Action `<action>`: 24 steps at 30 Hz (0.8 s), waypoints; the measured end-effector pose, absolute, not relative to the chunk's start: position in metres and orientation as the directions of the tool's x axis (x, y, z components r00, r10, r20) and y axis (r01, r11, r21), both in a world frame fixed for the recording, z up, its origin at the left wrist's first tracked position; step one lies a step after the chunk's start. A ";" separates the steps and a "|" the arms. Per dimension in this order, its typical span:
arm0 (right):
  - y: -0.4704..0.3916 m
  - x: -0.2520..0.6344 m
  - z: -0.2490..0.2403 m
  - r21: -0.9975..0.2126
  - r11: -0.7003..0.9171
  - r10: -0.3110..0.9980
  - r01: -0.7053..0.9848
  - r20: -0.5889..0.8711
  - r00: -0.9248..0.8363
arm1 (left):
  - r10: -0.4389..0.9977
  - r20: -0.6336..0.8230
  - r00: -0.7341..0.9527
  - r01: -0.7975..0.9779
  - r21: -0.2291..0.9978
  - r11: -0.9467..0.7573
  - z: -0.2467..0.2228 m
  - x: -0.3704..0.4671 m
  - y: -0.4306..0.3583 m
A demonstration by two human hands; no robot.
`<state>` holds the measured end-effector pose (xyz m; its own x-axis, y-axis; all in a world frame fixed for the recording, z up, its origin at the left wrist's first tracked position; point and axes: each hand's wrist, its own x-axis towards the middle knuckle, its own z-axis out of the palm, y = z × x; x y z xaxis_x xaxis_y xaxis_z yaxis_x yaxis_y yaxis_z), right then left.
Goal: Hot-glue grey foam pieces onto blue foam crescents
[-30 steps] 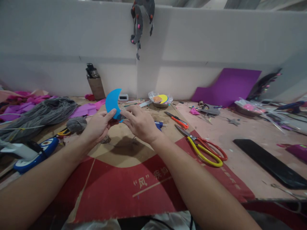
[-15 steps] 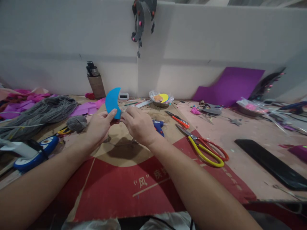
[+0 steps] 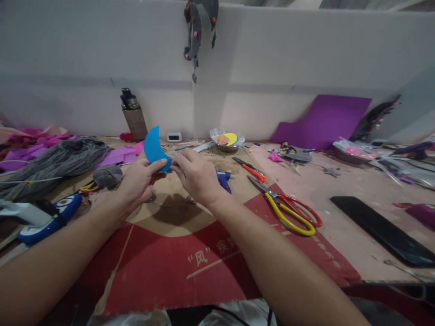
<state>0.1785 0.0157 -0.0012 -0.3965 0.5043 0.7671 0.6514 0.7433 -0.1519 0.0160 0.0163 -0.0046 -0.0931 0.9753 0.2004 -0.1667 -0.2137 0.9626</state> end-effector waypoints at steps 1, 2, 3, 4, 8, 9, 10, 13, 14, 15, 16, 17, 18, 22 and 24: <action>0.015 0.178 -0.002 -0.145 0.753 0.496 0.642 0.766 -0.408 | 0.971 0.208 -0.117 -0.163 0.961 -0.225 -0.005 0.015 0.017; 0.015 0.176 -0.003 -0.140 0.762 0.489 0.632 0.764 -0.420 | 0.966 0.220 -0.139 -0.160 0.957 -0.241 -0.006 0.014 0.019; 0.014 0.175 -0.004 -0.140 0.770 0.486 0.622 0.760 -0.431 | 0.959 0.232 -0.160 -0.158 0.954 -0.257 -0.007 0.013 0.021; 0.013 0.173 -0.006 -0.145 0.778 0.489 0.612 0.750 -0.444 | 0.952 0.241 -0.187 -0.153 0.950 -0.271 -0.007 0.012 0.022; 0.009 0.164 -0.014 -0.182 0.795 0.535 0.578 0.660 -0.527 | 0.923 0.230 -0.309 -0.137 0.950 -0.282 -0.010 0.006 0.029; 0.007 0.162 -0.016 -0.182 0.794 0.548 0.580 0.627 -0.554 | 0.919 0.222 -0.326 -0.143 0.949 -0.281 -0.010 0.005 0.030; 0.005 0.159 -0.017 -0.170 0.794 0.556 0.584 0.592 -0.584 | 0.918 0.218 -0.332 -0.152 0.948 -0.280 -0.010 0.005 0.031; -0.001 0.155 -0.015 -0.072 0.798 0.540 0.599 0.528 -0.656 | 0.921 0.219 -0.322 -0.184 0.940 -0.288 -0.009 0.004 0.031; -0.003 0.155 -0.012 -0.050 0.795 0.534 0.605 0.530 -0.659 | 0.920 0.225 -0.320 -0.191 0.936 -0.295 -0.009 0.004 0.031; -0.005 0.156 -0.009 -0.052 0.786 0.539 0.616 0.545 -0.642 | 0.919 0.232 -0.318 -0.194 0.933 -0.302 -0.008 0.003 0.032; -0.006 0.160 -0.005 -0.083 0.768 0.560 0.635 0.567 -0.604 | 0.918 0.238 -0.318 -0.194 0.931 -0.309 -0.008 0.003 0.032; -0.007 0.165 -0.001 -0.135 0.739 0.595 0.660 0.591 -0.545 | 0.917 0.245 -0.316 -0.192 0.930 -0.314 -0.008 0.002 0.033; -0.007 0.172 0.002 -0.197 0.698 0.638 0.688 0.607 -0.474 | 0.916 0.251 -0.313 -0.189 0.929 -0.319 -0.008 0.002 0.034; 0.000 0.218 0.001 -0.345 0.438 0.812 0.830 0.547 -0.201 | 0.917 0.274 -0.291 -0.191 0.922 -0.336 -0.008 -0.001 0.036; 0.005 0.242 -0.007 -0.361 0.318 0.879 0.877 0.459 -0.130 | 0.915 0.283 -0.288 -0.179 0.923 -0.341 -0.008 -0.002 0.035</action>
